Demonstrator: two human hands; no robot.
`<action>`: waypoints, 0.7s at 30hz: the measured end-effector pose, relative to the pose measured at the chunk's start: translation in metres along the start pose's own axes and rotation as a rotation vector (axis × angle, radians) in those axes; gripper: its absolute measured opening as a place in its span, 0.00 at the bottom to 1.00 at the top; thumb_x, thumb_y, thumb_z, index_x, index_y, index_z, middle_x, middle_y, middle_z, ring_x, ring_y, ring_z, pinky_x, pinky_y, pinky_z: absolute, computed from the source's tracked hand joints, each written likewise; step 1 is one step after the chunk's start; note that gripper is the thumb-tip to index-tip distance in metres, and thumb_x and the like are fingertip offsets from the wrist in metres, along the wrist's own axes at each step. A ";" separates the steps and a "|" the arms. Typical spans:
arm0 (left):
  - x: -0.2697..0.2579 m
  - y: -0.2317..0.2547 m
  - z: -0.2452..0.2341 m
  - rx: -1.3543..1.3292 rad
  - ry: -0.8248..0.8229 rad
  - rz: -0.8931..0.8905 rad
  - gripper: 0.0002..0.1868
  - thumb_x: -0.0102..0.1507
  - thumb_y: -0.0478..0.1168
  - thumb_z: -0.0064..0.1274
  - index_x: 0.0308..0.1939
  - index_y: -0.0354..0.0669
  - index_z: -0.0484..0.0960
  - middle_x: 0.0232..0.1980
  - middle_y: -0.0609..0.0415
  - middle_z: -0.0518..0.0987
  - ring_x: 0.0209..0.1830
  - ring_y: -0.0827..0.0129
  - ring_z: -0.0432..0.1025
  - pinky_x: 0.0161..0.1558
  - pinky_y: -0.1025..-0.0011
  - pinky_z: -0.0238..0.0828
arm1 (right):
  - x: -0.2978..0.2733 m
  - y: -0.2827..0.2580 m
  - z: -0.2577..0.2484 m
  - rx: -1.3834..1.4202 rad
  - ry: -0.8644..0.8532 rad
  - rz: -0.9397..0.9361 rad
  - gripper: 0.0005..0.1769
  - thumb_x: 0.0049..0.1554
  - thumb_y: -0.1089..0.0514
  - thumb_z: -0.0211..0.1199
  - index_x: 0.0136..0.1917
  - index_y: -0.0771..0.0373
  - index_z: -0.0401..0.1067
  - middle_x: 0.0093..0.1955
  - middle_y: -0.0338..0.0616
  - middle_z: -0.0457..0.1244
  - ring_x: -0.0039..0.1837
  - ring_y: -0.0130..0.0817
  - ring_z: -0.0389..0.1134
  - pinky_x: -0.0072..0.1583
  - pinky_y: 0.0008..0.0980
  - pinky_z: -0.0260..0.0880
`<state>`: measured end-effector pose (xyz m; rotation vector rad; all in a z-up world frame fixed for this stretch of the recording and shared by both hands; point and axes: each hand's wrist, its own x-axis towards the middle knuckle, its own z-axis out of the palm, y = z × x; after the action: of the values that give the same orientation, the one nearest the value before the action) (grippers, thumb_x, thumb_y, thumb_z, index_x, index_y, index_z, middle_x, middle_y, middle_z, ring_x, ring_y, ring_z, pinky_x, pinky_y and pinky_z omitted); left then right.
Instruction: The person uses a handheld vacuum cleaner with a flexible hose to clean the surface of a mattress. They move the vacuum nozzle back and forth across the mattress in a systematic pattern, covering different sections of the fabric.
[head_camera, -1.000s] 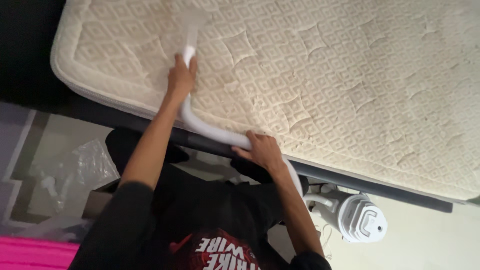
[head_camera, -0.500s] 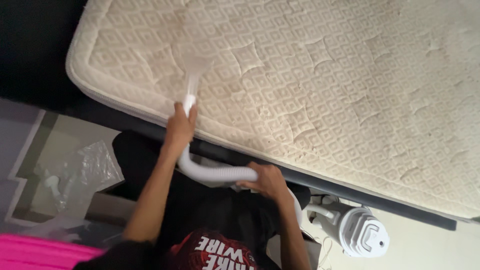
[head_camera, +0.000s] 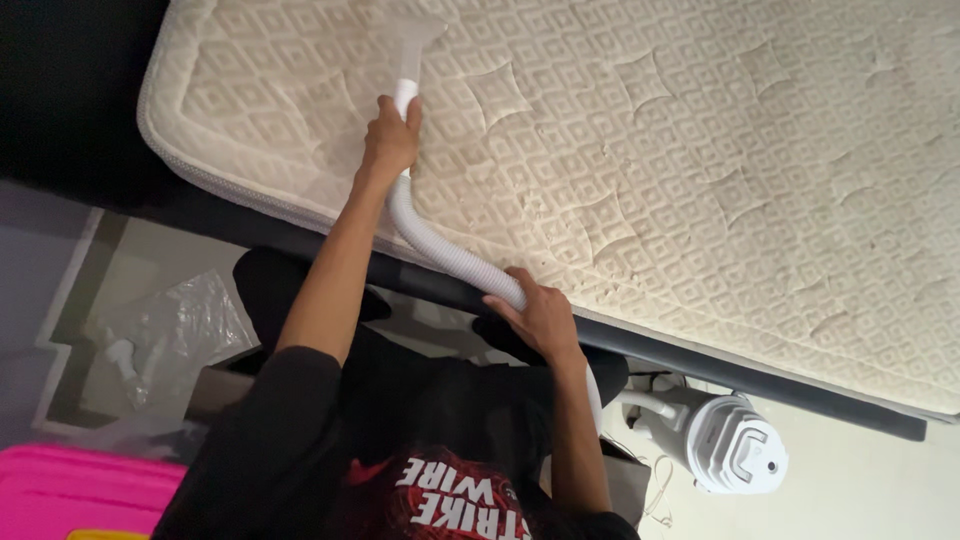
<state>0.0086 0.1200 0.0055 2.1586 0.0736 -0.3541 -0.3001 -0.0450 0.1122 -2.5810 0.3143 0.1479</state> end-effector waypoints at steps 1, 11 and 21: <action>-0.007 -0.001 -0.001 0.009 0.012 0.034 0.32 0.70 0.62 0.41 0.61 0.36 0.66 0.48 0.26 0.80 0.48 0.32 0.77 0.52 0.45 0.74 | -0.003 -0.001 -0.004 -0.012 -0.041 0.008 0.34 0.52 0.32 0.68 0.62 0.56 0.74 0.38 0.58 0.70 0.45 0.58 0.73 0.48 0.51 0.72; -0.173 -0.005 -0.024 -0.024 -0.239 -0.073 0.28 0.69 0.58 0.41 0.59 0.36 0.64 0.40 0.28 0.82 0.37 0.33 0.80 0.39 0.45 0.77 | -0.043 0.024 -0.038 0.146 -0.402 -0.061 0.33 0.46 0.35 0.74 0.59 0.53 0.78 0.48 0.48 0.74 0.52 0.47 0.76 0.55 0.41 0.75; -0.045 0.016 0.050 0.010 -0.114 0.204 0.28 0.72 0.58 0.44 0.59 0.36 0.66 0.44 0.24 0.79 0.45 0.29 0.76 0.48 0.44 0.73 | -0.029 0.033 -0.023 0.028 -0.075 0.136 0.33 0.50 0.33 0.70 0.59 0.57 0.77 0.47 0.56 0.72 0.53 0.54 0.74 0.55 0.46 0.72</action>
<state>-0.0425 0.0736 0.0038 2.1280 -0.2117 -0.3581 -0.3351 -0.0791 0.1202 -2.5192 0.4605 0.2865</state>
